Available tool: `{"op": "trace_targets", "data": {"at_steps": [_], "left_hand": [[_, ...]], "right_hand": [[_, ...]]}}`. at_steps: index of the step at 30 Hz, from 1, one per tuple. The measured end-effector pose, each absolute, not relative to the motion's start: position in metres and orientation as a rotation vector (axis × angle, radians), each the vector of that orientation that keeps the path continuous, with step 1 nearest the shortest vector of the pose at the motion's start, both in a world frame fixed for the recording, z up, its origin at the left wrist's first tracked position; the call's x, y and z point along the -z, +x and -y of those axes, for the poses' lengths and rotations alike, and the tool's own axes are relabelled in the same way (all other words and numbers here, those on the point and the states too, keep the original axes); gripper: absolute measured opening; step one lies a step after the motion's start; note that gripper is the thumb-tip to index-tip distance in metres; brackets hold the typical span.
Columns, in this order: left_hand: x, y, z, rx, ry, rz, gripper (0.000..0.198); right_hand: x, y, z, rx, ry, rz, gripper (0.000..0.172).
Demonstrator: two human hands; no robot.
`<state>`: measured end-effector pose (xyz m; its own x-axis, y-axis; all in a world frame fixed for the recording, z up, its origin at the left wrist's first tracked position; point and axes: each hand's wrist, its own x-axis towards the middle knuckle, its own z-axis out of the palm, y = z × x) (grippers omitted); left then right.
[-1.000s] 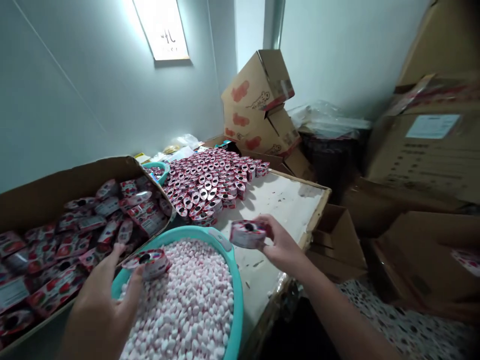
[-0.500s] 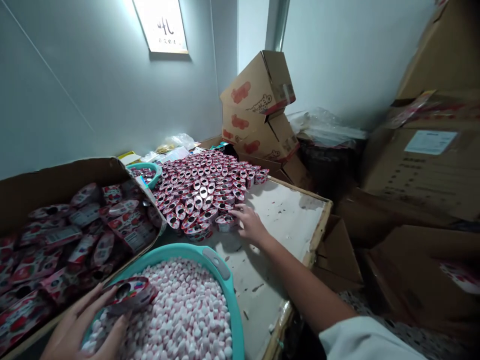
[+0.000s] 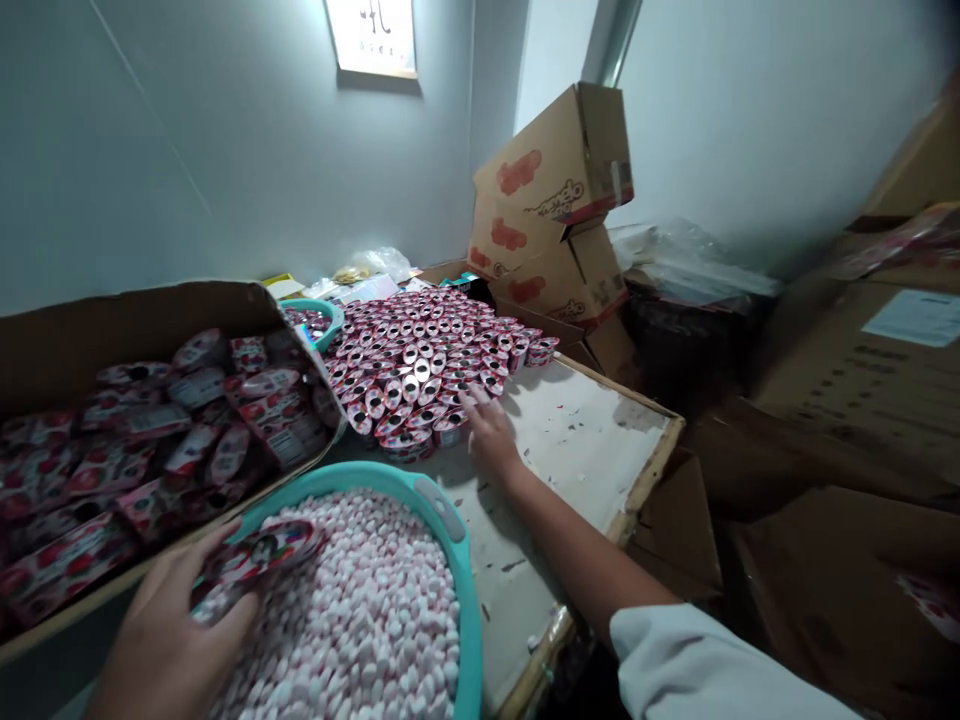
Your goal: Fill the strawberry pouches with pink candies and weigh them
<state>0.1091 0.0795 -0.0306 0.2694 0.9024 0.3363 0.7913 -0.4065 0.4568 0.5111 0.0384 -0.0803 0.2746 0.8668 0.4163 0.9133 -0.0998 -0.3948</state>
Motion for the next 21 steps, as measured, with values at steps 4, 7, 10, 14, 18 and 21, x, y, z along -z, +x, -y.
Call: {"op": "trace_targets", "data": {"at_steps": [4, 7, 10, 14, 18, 21], "left_hand": [[0.009, 0.128, -0.060, -0.807, 2.255, -1.570, 0.041], [-0.006, 0.139, -0.052, -0.785, 2.200, -1.506, 0.041], [-0.016, 0.143, -0.048, -0.661, 2.054, -1.538, 0.041], [-0.019, 0.140, -0.040, -0.727, 1.982, -1.524, 0.035], [-0.022, 0.118, -0.025, -0.919, 1.905, -1.548, 0.037], [-0.028, 0.084, -0.009, -1.160, 1.759, -1.706, 0.044]], "right_hand": [[0.033, 0.468, -0.025, 0.014, -1.574, 1.626, 0.052], [0.003, 0.418, -0.014, -0.304, -1.186, 1.883, 0.042], [-0.009, 0.379, -0.004, -0.543, -1.174, 2.231, 0.063], [-0.006, 0.361, 0.009, -0.674, -1.261, 2.349, 0.116], [0.006, 0.359, 0.019, -0.718, -1.386, 2.336, 0.116], [0.016, 0.357, 0.017, -0.723, -1.384, 2.352, 0.099]]}}
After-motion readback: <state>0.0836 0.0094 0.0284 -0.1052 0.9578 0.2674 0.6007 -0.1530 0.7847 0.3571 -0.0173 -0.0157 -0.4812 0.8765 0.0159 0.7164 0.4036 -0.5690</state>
